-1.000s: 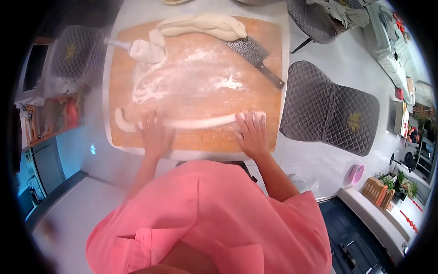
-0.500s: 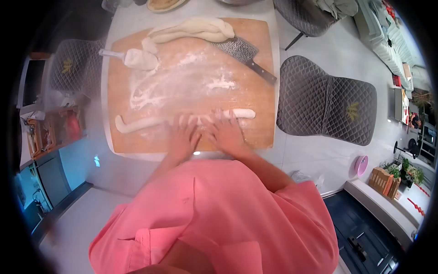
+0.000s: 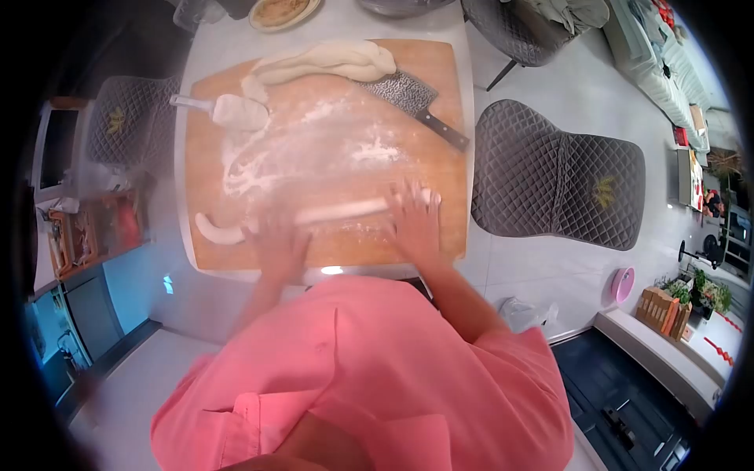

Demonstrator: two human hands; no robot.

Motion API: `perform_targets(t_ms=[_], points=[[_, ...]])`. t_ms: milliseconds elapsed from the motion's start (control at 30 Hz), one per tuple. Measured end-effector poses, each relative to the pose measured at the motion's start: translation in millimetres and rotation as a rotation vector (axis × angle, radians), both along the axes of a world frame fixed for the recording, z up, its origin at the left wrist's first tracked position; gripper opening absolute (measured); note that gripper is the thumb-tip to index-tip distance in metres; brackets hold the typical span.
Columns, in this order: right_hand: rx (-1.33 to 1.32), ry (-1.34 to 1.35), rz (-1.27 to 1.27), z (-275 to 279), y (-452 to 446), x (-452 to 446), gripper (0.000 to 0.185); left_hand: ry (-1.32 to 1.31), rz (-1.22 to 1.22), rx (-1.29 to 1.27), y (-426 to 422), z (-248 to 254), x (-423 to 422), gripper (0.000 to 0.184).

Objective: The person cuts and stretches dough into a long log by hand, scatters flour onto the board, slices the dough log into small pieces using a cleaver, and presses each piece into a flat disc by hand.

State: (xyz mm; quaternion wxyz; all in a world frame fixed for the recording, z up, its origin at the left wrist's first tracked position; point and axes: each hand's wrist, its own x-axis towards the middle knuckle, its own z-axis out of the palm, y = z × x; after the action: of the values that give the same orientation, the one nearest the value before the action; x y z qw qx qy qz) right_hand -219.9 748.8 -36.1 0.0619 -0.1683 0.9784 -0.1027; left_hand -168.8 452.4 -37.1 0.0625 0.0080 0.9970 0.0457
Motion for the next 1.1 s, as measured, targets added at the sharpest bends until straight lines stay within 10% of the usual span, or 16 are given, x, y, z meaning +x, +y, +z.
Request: perform_targets(t_ms=[233,433,633,767,1100], points=[[-0.013,0.334,-0.023,-11.7,-1.5,-99.6,0.062,0.154,0.116,-0.086,-29.9,-9.4,-95.4,0.062],[-0.037,0.079,0.000,-10.4,30.4,12.8,0.063,-0.117,0.084,0.000,-22.5,0.8,35.2,0.062],[-0.159,0.132,-0.110,-0.1,-25.1,-72.6,0.056,0.129,0.191,0.094,-9.0,-11.6,-52.7,0.058],[-0.048,-0.348,0.260,10.2,-110.4,-99.1,0.062,0.128,-0.092,0.245,52.4,-25.2,-88.5,0.056],[0.047,0.036,0.226,2.8,-56.2,-55.6,0.060,0.000,-0.051,-0.016,11.6,21.7,-57.7,0.060]])
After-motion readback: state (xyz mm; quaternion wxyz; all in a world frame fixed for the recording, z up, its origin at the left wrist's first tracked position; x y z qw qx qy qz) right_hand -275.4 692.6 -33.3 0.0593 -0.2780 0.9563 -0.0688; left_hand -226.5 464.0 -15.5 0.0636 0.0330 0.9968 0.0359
